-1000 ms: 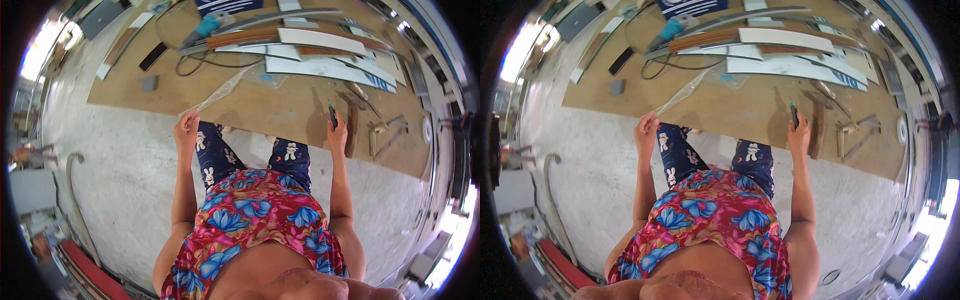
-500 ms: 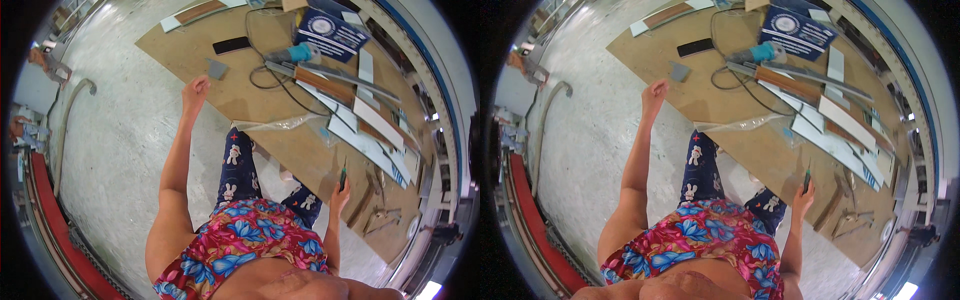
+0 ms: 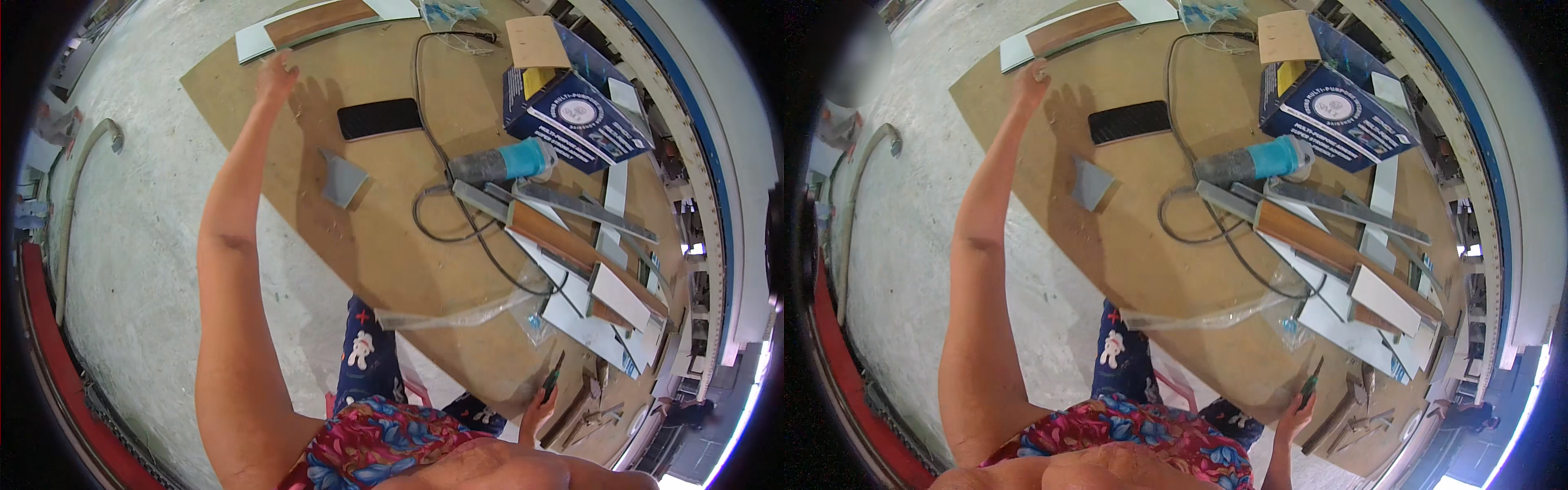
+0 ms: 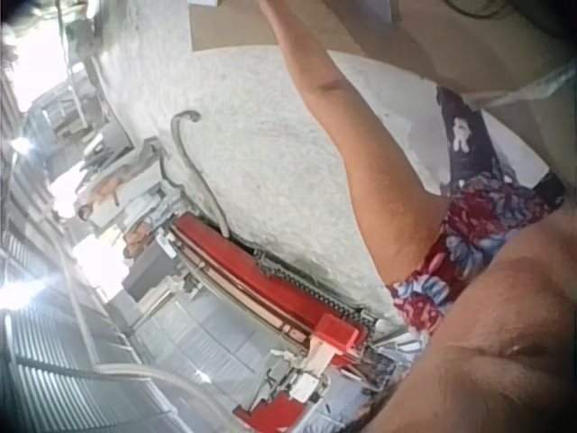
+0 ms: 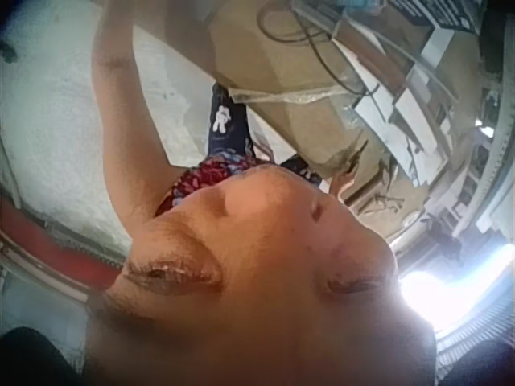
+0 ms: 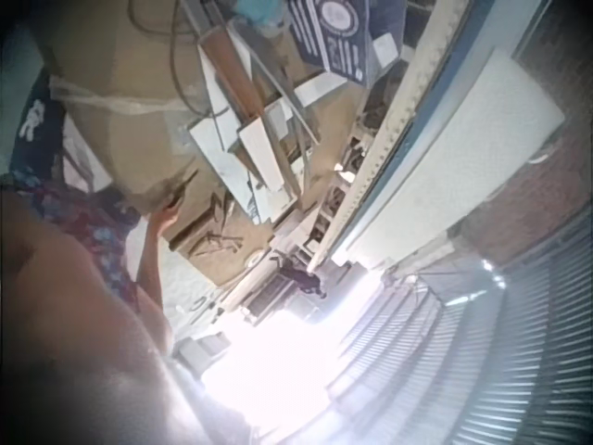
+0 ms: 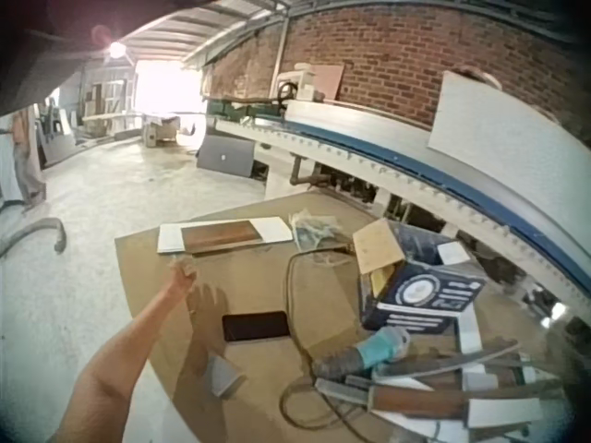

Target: The person trims the edges of wooden pieces using a utility knife. The person then files the edges of a white panel using a metal rod before placing it on the table and picking up a phone.

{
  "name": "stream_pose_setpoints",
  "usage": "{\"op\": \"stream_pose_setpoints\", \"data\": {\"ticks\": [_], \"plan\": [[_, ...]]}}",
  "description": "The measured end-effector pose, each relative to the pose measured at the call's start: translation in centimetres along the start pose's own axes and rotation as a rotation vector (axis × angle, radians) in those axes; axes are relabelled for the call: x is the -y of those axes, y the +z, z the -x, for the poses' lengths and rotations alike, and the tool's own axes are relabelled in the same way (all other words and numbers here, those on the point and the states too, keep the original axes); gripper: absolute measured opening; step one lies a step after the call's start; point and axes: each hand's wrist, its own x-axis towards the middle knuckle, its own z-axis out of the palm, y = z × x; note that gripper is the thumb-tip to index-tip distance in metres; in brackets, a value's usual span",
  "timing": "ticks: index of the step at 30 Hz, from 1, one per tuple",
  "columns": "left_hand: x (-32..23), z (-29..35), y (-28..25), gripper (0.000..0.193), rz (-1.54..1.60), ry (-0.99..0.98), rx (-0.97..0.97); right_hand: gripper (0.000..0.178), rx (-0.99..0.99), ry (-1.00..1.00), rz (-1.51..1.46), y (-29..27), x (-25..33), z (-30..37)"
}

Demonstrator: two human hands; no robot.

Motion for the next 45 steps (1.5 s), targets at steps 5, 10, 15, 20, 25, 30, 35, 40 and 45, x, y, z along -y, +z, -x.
{"op": "stream_pose_setpoints", "data": {"ticks": [5, 10, 15, 20, 25, 30, 35, 40, 45], "plan": [[3.7, -7.7, 2.6, 0.068, -0.247, 0.048, -0.121, 0.048, 0.021, 0.256, 0.015, 0.2, -0.5, 0.1], [7.5, -11.5, 5.9, 0.072, -0.430, -0.007, 0.000, 0.053, 0.034, 0.322, 0.029, 0.1, -1.3, -0.1], [8.5, -11.4, 5.9, 0.069, -0.605, 0.166, 0.034, 0.054, 0.059, 0.335, 0.074, 0.1, -0.7, -0.4], [1.0, -4.3, 3.6, 0.063, -0.744, 0.192, 0.047, 0.053, 0.031, 0.303, 0.006, 0.2, 0.4, -0.8], [-1.8, -2.3, 1.4, 0.080, -0.757, 0.054, 0.167, 0.055, 0.026, 0.262, 0.018, 0.1, 0.4, -1.0], [4.3, -8.9, 0.0, 0.123, -0.548, 0.044, 0.007, 0.054, 0.039, 0.279, -0.069, 0.6, 0.4, -1.2], [5.8, -11.2, 2.2, 0.130, -0.399, -0.106, 0.362, 0.051, 0.054, 0.285, 0.021, 0.1, -0.3, -1.2], [4.3, -8.3, 0.5, 0.108, -0.399, 0.047, 0.249, 0.040, 0.030, 0.264, 0.038, 0.4, -1.5, -0.8], [2.2, -1.5, -1.4, 0.102, -0.182, 0.134, 0.101, 0.030, 0.048, 0.271, -0.031, 0.1, -0.6, -0.6]]}}
